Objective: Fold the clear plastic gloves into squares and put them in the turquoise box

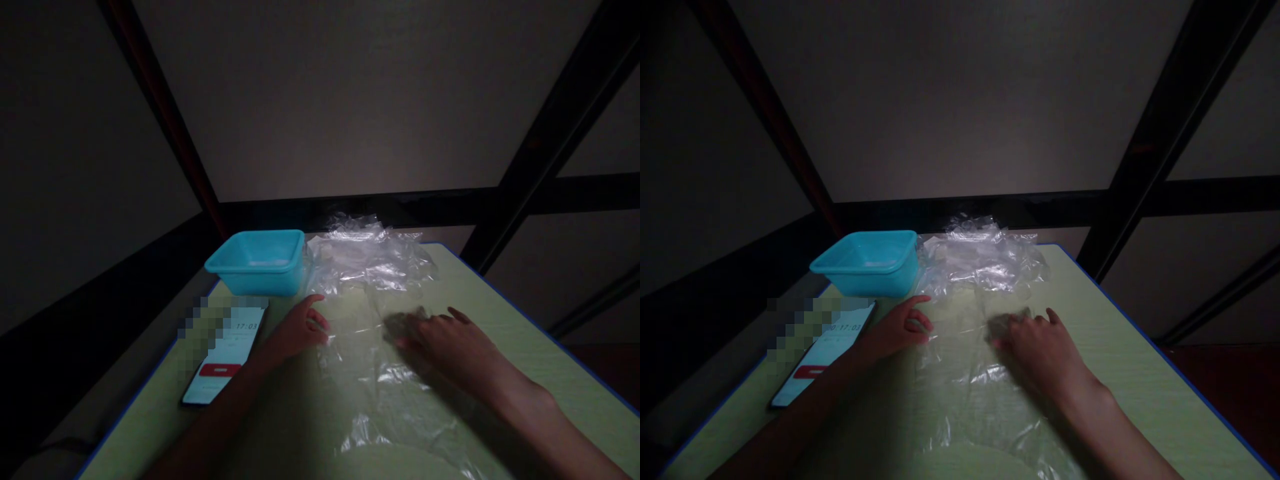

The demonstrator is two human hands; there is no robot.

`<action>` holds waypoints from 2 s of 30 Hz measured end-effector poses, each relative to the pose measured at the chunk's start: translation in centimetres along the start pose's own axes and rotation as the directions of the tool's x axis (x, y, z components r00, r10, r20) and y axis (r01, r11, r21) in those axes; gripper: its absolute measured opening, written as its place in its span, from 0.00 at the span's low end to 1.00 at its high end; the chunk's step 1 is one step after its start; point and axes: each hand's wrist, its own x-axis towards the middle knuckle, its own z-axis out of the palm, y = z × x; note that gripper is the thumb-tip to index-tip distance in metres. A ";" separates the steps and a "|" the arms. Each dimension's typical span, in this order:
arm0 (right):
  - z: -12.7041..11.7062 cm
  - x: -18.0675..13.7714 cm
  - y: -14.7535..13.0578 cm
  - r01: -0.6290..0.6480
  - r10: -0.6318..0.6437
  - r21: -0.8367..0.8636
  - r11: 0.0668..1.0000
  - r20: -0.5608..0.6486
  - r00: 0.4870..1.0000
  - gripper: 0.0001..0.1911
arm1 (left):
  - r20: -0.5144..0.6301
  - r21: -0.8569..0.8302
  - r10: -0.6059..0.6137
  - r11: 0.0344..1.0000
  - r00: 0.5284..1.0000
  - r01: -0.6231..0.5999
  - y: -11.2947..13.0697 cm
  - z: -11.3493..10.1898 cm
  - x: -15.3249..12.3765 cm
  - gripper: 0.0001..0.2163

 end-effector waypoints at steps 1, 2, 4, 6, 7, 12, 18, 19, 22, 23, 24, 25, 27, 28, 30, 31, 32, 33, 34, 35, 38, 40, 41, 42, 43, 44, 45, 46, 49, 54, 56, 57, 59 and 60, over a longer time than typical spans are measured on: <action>0.0 0.1 0.0 -0.006 0.006 -0.011 1.000 -0.016 1.000 0.12 | -0.028 0.036 0.023 0.999 0.999 -0.022 0.0 0.2 0.0 0.30; 0.0 0.3 0.0 -0.004 0.004 -0.008 1.000 -0.044 0.999 0.11 | -0.052 0.057 0.043 0.998 0.998 -0.040 0.1 0.4 0.1 0.29; 0.2 0.8 -0.1 0.071 -0.064 0.050 0.996 -0.127 0.990 0.12 | -0.106 0.102 0.079 0.992 0.991 -0.068 0.0 0.8 0.1 0.27; 0.6 1.2 -0.4 0.251 -0.217 0.155 0.955 -0.206 0.954 0.17 | -0.189 0.162 0.126 0.982 0.974 -0.095 -0.1 1.2 0.0 0.25; 0.8 1.3 -0.7 0.344 -0.296 0.214 0.914 -0.226 0.928 0.21 | -0.239 0.220 0.176 0.968 0.955 -0.123 -0.2 1.6 -0.1 0.24; 2.3 1.6 -2.1 0.474 -0.459 0.405 0.782 -0.140 0.877 0.35 | -0.160 0.590 0.518 0.732 0.840 -0.339 -0.8 4.3 -1.4 0.18; 2.7 1.6 -2.9 0.416 -0.467 0.479 0.773 -0.012 0.884 0.43 | 0.135 0.754 0.437 0.537 0.889 -0.379 -1.0 6.4 -3.0 0.24; 2.6 1.5 -2.8 0.396 -0.457 0.480 0.783 0.011 0.890 0.44 | 0.159 0.778 0.416 0.505 0.896 -0.373 -0.9 6.3 -3.0 0.25; 2.6 1.4 -2.4 0.325 -0.408 0.456 0.829 0.095 0.908 0.47 | 0.202 0.825 0.374 0.433 0.905 -0.363 -1.0 5.8 -3.1 0.28; 2.7 1.3 -2.0 0.299 -0.385 0.445 0.844 0.114 0.916 0.48 | 0.209 0.833 0.369 0.417 0.906 -0.362 -1.0 5.6 -3.1 0.28; 3.0 1.3 -1.5 0.275 -0.360 0.436 0.857 0.123 0.925 0.49 | 0.215 0.839 0.370 0.404 0.904 -0.365 -1.0 5.5 -3.0 0.29; 3.3 1.3 -1.0 0.253 -0.333 0.428 0.868 0.124 0.935 0.49 | 0.216 0.843 0.377 0.394 0.901 -0.367 -1.1 5.5 -3.0 0.29; 4.0 1.2 0.2 0.208 -0.271 0.417 0.885 0.097 0.957 0.48 | 0.216 0.845 0.393 0.383 0.894 -0.373 -1.1 5.4 -3.0 0.28; 4.3 1.2 0.8 0.189 -0.245 0.411 0.892 0.087 0.966 0.48 | 0.221 0.844 0.394 0.381 0.892 -0.377 -1.1 5.3 -3.0 0.29; 4.4 1.2 1.8 0.152 -0.200 0.396 0.906 0.082 0.976 0.48 | 0.239 0.841 0.372 0.383 0.897 -0.383 -1.0 5.1 -3.1 0.29; 4.2 1.1 2.2 0.135 -0.182 0.383 0.914 0.088 0.979 0.48 | 0.254 0.838 0.352 0.385 0.901 -0.387 -0.9 5.0 -3.2 0.29; 3.9 1.1 2.5 0.128 -0.173 0.368 0.921 0.091 0.981 0.46 | 0.271 0.833 0.334 0.388 0.903 -0.394 -0.8 4.7 -3.3 0.29; 3.4 1.0 2.8 0.133 -0.173 0.354 0.926 0.086 0.981 0.43 | 0.289 0.826 0.324 0.391 0.901 -0.406 -0.7 4.5 -3.4 0.28; 2.9 1.0 2.9 0.143 -0.179 0.343 0.928 0.073 0.981 0.37 | 0.307 0.815 0.324 0.396 0.895 -0.423 -0.6 4.3 -3.4 0.28; 2.4 1.1 2.9 0.152 -0.178 0.334 0.930 0.050 0.983 0.30 | 0.326 0.800 0.333 0.402 0.885 -0.445 -0.5 4.1 -3.4 0.28; 1.3 1.7 2.6 0.131 -0.102 0.343 0.930 -0.100 0.990 0.17 | 0.282 0.748 0.421 0.466 0.862 -0.472 -0.4 3.5 -3.0 0.27; 1.3 2.5 2.1 0.151 -0.057 0.419 0.895 -0.229 0.972 0.16 | 0.125 0.715 0.483 0.562 0.867 -0.416 -0.5 3.2 -2.3 0.25; 1.4 3.0 1.8 0.187 -0.061 0.474 0.860 -0.270 0.961 0.17 | 0.038 0.691 0.488 0.617 0.872 -0.376 -0.6 3.0 -1.8 0.23; 1.7 3.5 1.5 0.228 -0.079 0.523 0.821 -0.291 0.953 0.17 | -0.029 0.665 0.472 0.668 0.881 -0.336 -0.7 2.8 -1.4 0.21; 2.0 4.0 1.3 0.270 -0.117 0.557 0.785 -0.296 0.948 0.17 | -0.071 0.637 0.446 0.709 0.892 -0.303 -0.8 2.5 -1.0 0.19; 2.3 4.5 1.1 0.312 -0.167 0.576 0.756 -0.292 0.942 0.18 | -0.095 0.612 0.422 0.739 0.901 -0.282 -0.9 2.3 -0.6 0.17; 2.6 4.9 1.0 0.352 -0.219 0.580 0.735 -0.289 0.932 0.20 | -0.106 0.582 0.403 0.767 0.909 -0.272 -1.0 2.0 -0.3 0.16; 2.9 5.3 0.9 0.385 -0.268 0.574 0.723 -0.280 0.922 0.22 | -0.108 0.552 0.386 0.790 0.916 -0.268 -1.1 1.8 -0.1 0.15; 3.5 5.9 0.6 0.415 -0.341 0.530 0.740 -0.236 0.910 0.27 | -0.095 0.498 0.352 0.827 0.931 -0.262 -1.3 1.4 0.5 0.14; 3.6 6.1 0.3 0.361 -0.309 0.440 0.822 -0.187 0.932 0.29 | -0.086 0.492 0.306 0.840 0.948 -0.227 -1.2 1.4 1.1 0.12; 3.8 6.2 0.2 0.354 -0.298 0.419 0.836 -0.194 0.935 0.26 | -0.092 0.491 0.287 0.846 0.953 -0.207 -1.0 1.5 1.3 0.11; 3.9 6.3 0.2 0.354 -0.294 0.416 0.838 -0.202 0.934 0.25 | -0.096 0.490 0.280 0.848 0.955 -0.199 -1.0 1.6 1.3 0.10; 4.2 6.4 0.3 0.352 -0.281 0.422 0.835 -0.222 0.934 0.21 | -0.103 0.485 0.270 0.854 0.957 -0.189 -0.8 1.7 1.3 0.07; 4.4 6.5 0.3 0.347 -0.271 0.430 0.833 -0.228 0.935 0.20 | -0.104 0.481 0.268 0.856 0.958 -0.187 -0.7 1.7 1.3 0.06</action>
